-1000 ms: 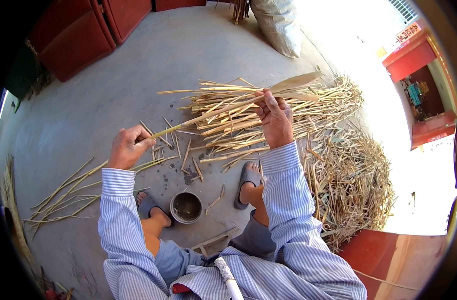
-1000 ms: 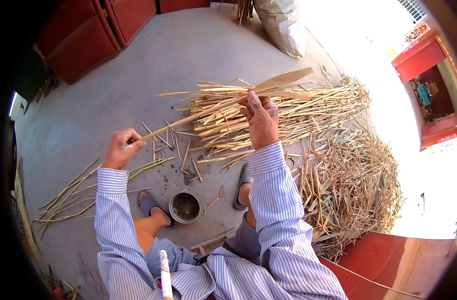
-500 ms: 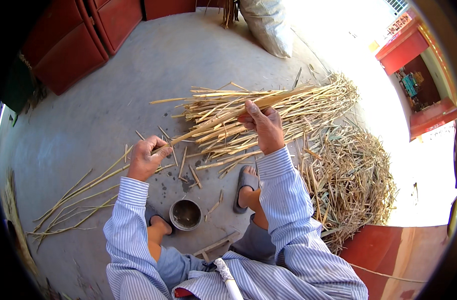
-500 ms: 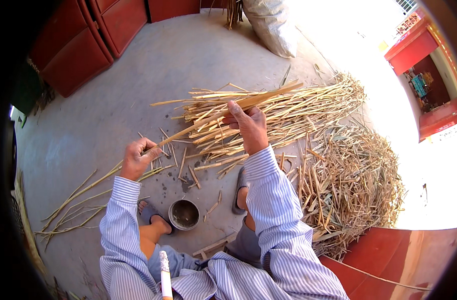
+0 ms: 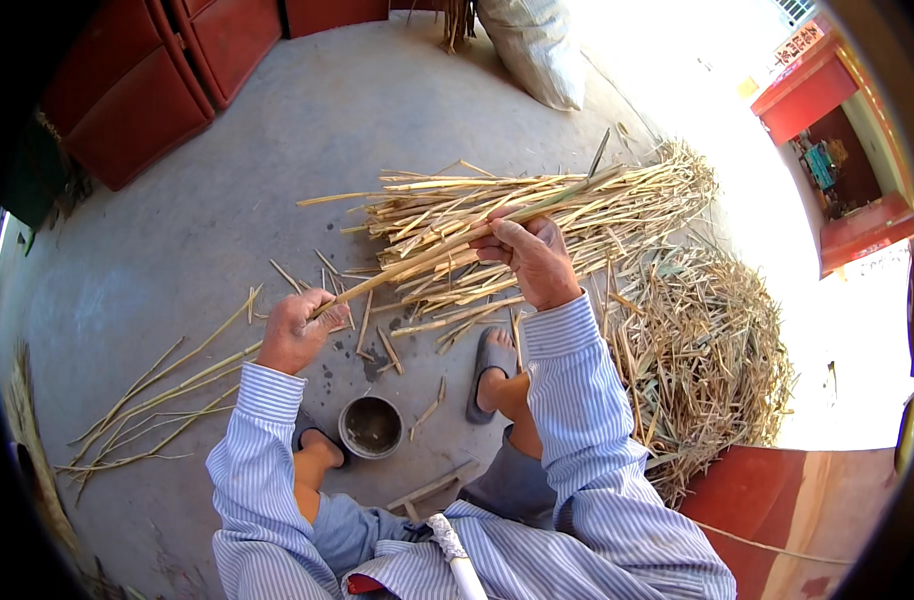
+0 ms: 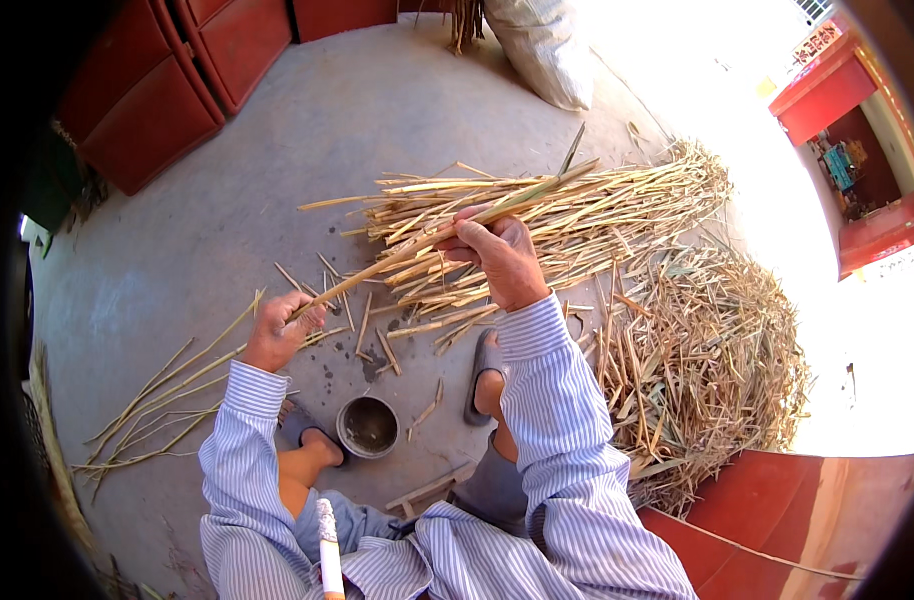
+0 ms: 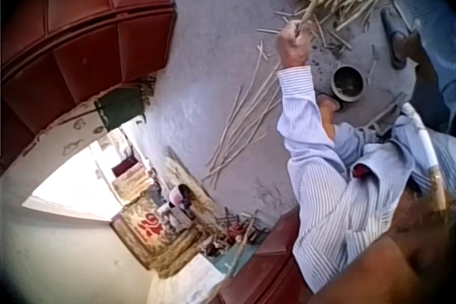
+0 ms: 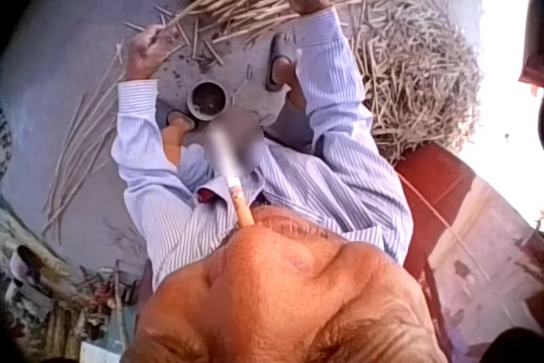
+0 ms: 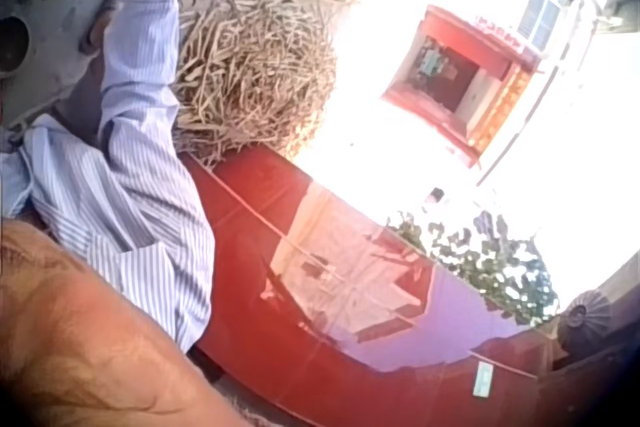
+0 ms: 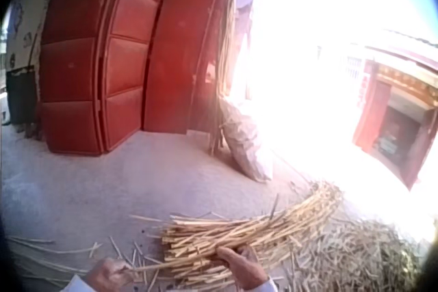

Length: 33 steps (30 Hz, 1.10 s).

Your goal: The person sits on the floor and processes long dried sticks by hand. They repeatedly strip the outer layers from the sticks and break them into smaller pieces, placing the processed material into a pile.

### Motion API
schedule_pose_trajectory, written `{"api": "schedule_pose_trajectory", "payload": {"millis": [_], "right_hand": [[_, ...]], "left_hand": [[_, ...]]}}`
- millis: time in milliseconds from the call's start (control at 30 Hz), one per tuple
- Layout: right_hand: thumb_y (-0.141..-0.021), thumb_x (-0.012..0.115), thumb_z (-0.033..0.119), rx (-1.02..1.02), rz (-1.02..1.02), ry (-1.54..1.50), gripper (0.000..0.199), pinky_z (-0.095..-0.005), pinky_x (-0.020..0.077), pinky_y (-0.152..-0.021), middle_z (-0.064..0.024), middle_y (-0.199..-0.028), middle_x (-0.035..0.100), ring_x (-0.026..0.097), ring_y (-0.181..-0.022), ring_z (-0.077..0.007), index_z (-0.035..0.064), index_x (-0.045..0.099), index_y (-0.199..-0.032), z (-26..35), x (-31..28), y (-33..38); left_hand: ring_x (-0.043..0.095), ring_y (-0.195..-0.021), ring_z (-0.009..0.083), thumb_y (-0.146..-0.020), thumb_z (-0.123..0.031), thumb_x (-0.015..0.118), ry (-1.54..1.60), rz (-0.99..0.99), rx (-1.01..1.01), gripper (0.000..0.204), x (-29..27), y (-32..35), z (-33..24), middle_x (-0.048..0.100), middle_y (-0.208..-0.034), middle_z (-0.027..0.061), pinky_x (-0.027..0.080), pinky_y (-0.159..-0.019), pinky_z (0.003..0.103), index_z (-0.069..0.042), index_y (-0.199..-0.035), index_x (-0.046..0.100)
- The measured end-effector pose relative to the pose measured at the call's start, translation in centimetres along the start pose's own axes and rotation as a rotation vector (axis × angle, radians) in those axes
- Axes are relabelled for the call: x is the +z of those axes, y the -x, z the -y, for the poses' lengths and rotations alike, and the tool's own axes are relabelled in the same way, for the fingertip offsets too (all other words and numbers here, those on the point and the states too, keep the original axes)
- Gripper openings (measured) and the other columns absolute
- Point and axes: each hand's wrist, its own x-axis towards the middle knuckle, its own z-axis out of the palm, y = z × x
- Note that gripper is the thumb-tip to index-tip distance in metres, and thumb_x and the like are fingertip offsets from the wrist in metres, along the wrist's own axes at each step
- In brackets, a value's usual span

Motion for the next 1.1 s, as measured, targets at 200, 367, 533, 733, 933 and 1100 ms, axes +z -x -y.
{"api": "schedule_pose_trajectory", "payload": {"millis": [200, 367, 533, 733, 933, 1100], "right_hand": [[-0.092, 0.064, 0.030, 0.011, -0.076, -0.021, 0.037, -0.0273, 0.0588, -0.071, -0.0142, -0.092, 0.070, 0.070, -0.079, -0.0187, -0.0053, 0.062, -0.103, 0.3, 1.1, 0.6], [-0.091, 0.066, 0.031, 0.017, -0.106, 0.173, 0.037, -0.0267, 0.0585, -0.066, -0.0118, -0.086, 0.070, 0.070, -0.074, -0.0176, -0.0046, 0.065, -0.101, 0.0, 1.3, 0.8], [-0.091, 0.067, 0.018, 0.002, 0.067, 0.277, 0.021, -0.0260, 0.0567, -0.063, -0.0092, -0.079, 0.068, 0.067, -0.069, -0.0157, -0.0027, 0.065, -0.096, 1.7, 1.0, 1.9], [-0.093, 0.061, 0.011, -0.049, 0.002, 0.390, 0.012, -0.0253, 0.0554, -0.061, -0.0055, -0.076, 0.064, 0.064, -0.069, -0.0126, 0.0002, 0.057, -0.089, 1.5, 0.2, 3.3], [-0.091, 0.066, 0.027, -0.289, -0.728, -0.546, 0.034, -0.0303, 0.0598, -0.081, -0.0131, -0.096, 0.064, 0.065, -0.091, -0.0192, -0.0023, 0.056, -0.104, 4.0, -13.3, 2.5], [-0.091, 0.066, 0.020, 0.015, -0.100, -0.080, 0.043, -0.0278, 0.0567, -0.079, -0.0162, -0.112, 0.065, 0.067, -0.090, -0.0187, -0.0038, 0.052, -0.124, 1.7, -1.8, 2.4]], "left_hand": [[0.061, -0.069, 0.0131, -0.084, -0.017, 0.074, 0.243, -0.143, -0.074, 0.020, 0.1, 0.0, -0.9, 0.066, -0.076, 0.0074, 0.049, -0.063, 0.028, 0.000, -0.089, 0.065], [0.062, -0.070, 0.0109, -0.083, -0.013, 0.075, 0.141, -0.250, -0.023, 0.017, -0.3, -0.5, -1.0, 0.067, -0.076, 0.0064, 0.050, -0.063, 0.027, 0.000, -0.085, 0.063], [0.058, -0.067, 0.0082, -0.082, -0.015, 0.076, 0.265, -0.279, -0.057, 0.019, -1.7, -0.8, -0.1, 0.065, -0.072, 0.0029, 0.047, -0.062, 0.024, 0.000, -0.084, 0.064], [0.054, -0.066, 0.0069, -0.084, -0.021, 0.075, 0.217, -0.366, -0.053, 0.023, -4.3, -1.4, -0.4, 0.062, -0.071, 0.0008, 0.045, -0.060, 0.024, 0.000, -0.084, 0.065], [0.054, -0.064, 0.0082, -0.084, -0.022, 0.075, 0.165, -0.356, 0.023, 0.025, -4.2, -1.7, -0.7, 0.062, -0.070, 0.0021, 0.045, -0.059, 0.025, 0.000, -0.082, 0.065], [0.052, -0.062, 0.0056, -0.087, -0.019, 0.072, 0.168, -0.217, 0.017, 0.020, -3.3, -0.9, -1.2, 0.063, -0.070, 0.0007, 0.043, -0.056, 0.022, -0.001, -0.084, 0.065]]}}
